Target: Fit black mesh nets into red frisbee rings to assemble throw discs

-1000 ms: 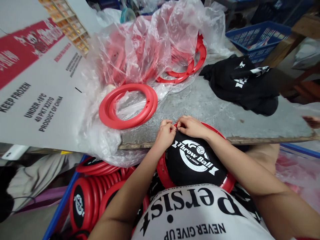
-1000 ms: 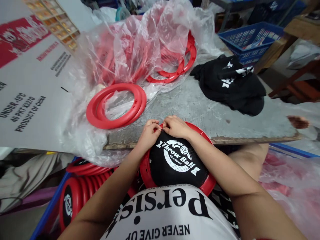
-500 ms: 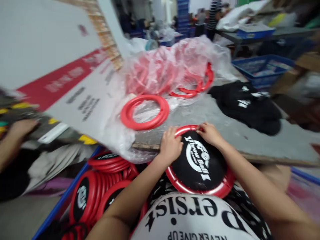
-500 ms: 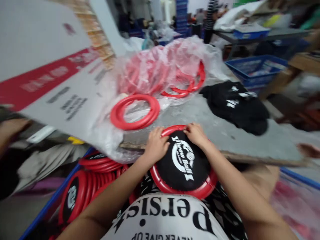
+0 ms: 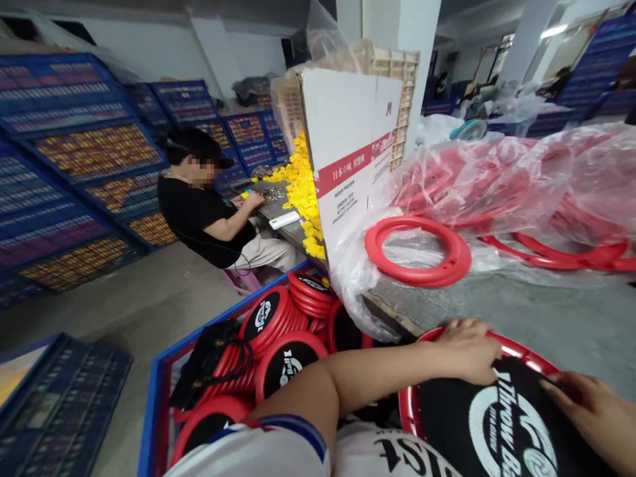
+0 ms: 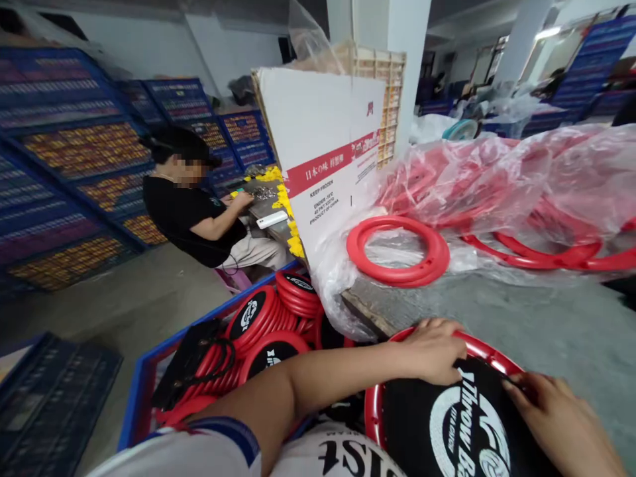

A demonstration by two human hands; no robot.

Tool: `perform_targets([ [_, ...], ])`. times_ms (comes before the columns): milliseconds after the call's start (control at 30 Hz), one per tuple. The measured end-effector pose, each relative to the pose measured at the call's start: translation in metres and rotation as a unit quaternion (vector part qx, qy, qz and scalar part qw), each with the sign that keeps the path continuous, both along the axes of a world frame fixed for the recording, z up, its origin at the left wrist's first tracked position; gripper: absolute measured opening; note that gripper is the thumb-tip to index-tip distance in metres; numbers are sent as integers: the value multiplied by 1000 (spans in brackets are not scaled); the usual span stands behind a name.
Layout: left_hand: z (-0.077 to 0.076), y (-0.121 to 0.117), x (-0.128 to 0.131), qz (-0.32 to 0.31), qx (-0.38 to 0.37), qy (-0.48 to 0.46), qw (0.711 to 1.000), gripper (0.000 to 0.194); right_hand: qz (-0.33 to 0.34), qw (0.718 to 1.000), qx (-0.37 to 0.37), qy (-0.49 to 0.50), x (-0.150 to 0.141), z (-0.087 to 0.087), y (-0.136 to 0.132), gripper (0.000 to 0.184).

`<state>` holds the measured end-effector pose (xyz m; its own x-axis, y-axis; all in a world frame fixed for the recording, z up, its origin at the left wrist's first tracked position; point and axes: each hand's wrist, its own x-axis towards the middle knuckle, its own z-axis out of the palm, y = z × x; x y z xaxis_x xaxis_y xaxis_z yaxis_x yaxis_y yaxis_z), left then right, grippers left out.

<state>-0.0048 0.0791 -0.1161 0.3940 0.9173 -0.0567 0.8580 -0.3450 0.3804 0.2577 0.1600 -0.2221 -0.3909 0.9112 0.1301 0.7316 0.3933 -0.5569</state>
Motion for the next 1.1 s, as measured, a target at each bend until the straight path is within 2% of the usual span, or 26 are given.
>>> perform_targets([
  [33,2,2,0,7,-9,-17,1000,42,-46,999,-13,-3,-7,14,-7,21],
  [67,2,4,0,15,-21,-31,999,41,-63,998,-23,-7,-14,27,-14,21],
  [233,-2,8,7,83,-49,-100,990,17,-62,991,-83,-86,-43,84,-45,20],
  [300,-7,8,8,100,-34,-143,984,5,-67,986,-101,-111,-48,99,-47,17],
  [367,-11,9,7,98,-21,-177,979,3,-52,986,-112,-114,-49,112,-43,13],
  [500,-15,9,4,83,-15,-202,976,8,-37,997,-68,-22,-55,130,-29,14],
  [567,-14,7,3,78,-12,-201,976,8,-9,997,-76,28,-64,130,-24,13],
  [667,-13,4,3,71,-1,-201,977,8,45,984,-151,87,-77,116,-21,9],
  [733,-15,4,3,69,10,-209,976,8,37,974,-190,115,-80,104,-21,8],
  [800,-17,4,4,73,24,-216,973,10,5,971,-190,149,-79,94,-22,8],
  [933,-20,3,3,81,28,-246,966,12,5,960,-178,218,-70,87,-25,11],
  [1000,-21,4,1,86,19,-268,959,11,22,963,-177,204,-70,88,-26,11],
  [1100,-22,5,-3,87,15,-285,954,10,41,981,-147,122,-74,89,-27,12],
])
